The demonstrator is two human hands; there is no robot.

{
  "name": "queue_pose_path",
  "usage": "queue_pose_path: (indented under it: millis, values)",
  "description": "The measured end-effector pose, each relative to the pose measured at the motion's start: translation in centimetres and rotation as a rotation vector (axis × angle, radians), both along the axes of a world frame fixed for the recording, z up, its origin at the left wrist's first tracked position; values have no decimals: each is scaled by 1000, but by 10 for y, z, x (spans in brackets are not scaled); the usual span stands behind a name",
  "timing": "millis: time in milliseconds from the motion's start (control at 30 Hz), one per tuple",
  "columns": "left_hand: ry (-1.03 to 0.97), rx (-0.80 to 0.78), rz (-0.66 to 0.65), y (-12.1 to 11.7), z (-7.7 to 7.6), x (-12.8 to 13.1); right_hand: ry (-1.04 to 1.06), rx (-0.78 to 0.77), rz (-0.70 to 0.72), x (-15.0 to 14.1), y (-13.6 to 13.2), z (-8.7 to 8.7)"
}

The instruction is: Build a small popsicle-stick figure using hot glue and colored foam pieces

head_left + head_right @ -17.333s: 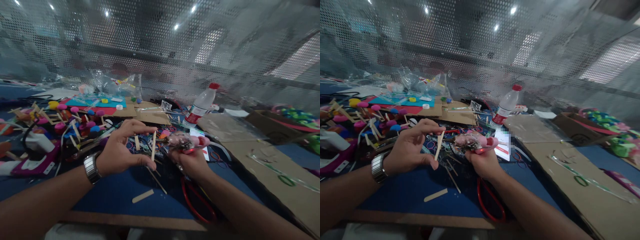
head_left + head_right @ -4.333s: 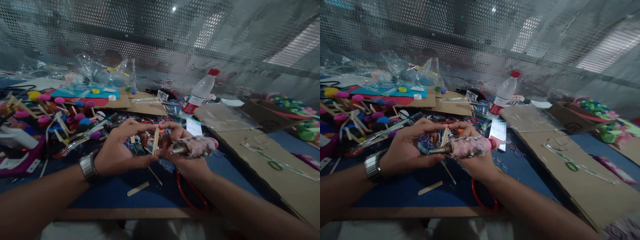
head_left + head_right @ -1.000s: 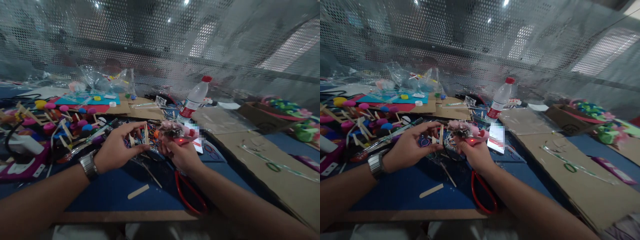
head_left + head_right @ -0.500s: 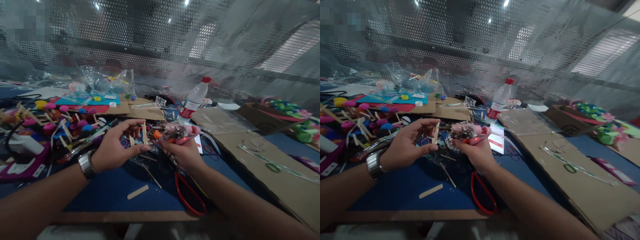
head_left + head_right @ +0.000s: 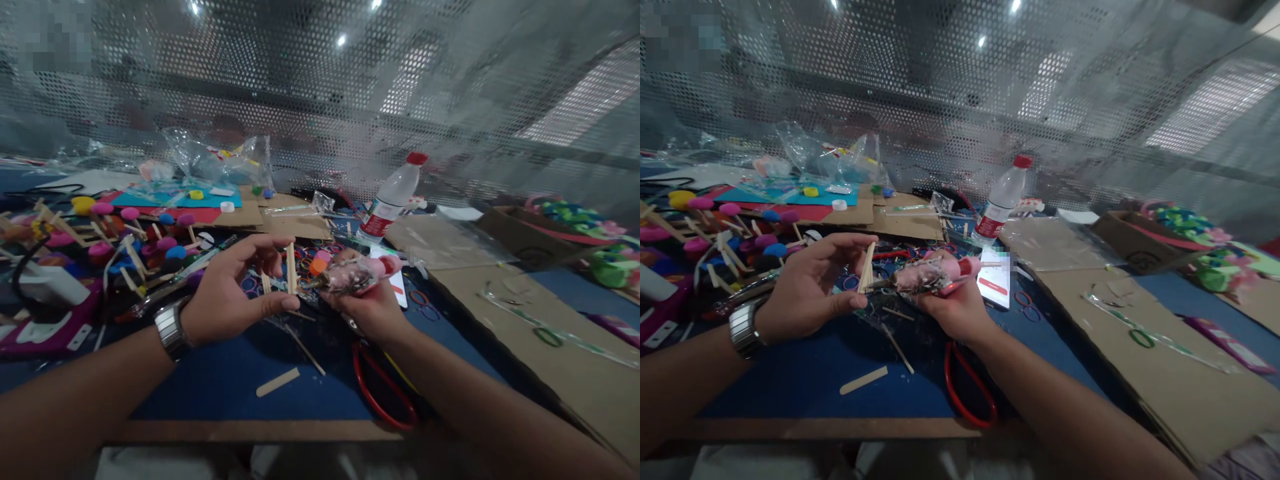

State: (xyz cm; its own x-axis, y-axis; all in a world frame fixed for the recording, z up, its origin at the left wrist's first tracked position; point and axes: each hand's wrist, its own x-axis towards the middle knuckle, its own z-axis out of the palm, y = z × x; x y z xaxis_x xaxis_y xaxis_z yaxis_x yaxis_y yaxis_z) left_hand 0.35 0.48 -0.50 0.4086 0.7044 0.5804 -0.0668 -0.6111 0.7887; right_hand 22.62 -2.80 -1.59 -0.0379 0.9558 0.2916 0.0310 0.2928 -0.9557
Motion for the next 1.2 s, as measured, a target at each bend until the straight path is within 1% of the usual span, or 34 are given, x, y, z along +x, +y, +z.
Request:
queue_pose_path:
  millis: [133, 333, 533, 800, 967, 1200]
  values:
    - [2, 3, 6, -1, 0, 0, 1, -39, -19, 0, -1, -1]
    - [13, 16, 20, -3, 2, -1, -8, -55, -46, -1, -1, 0]
    - [3, 5, 23, -3, 3, 0, 11, -61, -13, -3, -2, 2]
    - [18, -15, 8, -3, 2, -1, 7, -61, -21, -2, -1, 1]
    - [14, -15, 1, -3, 2, -1, 14, -97, -23, -3, -1, 2]
    - [8, -12, 7, -3, 2, -1, 32, -89, -26, -2, -1, -1]
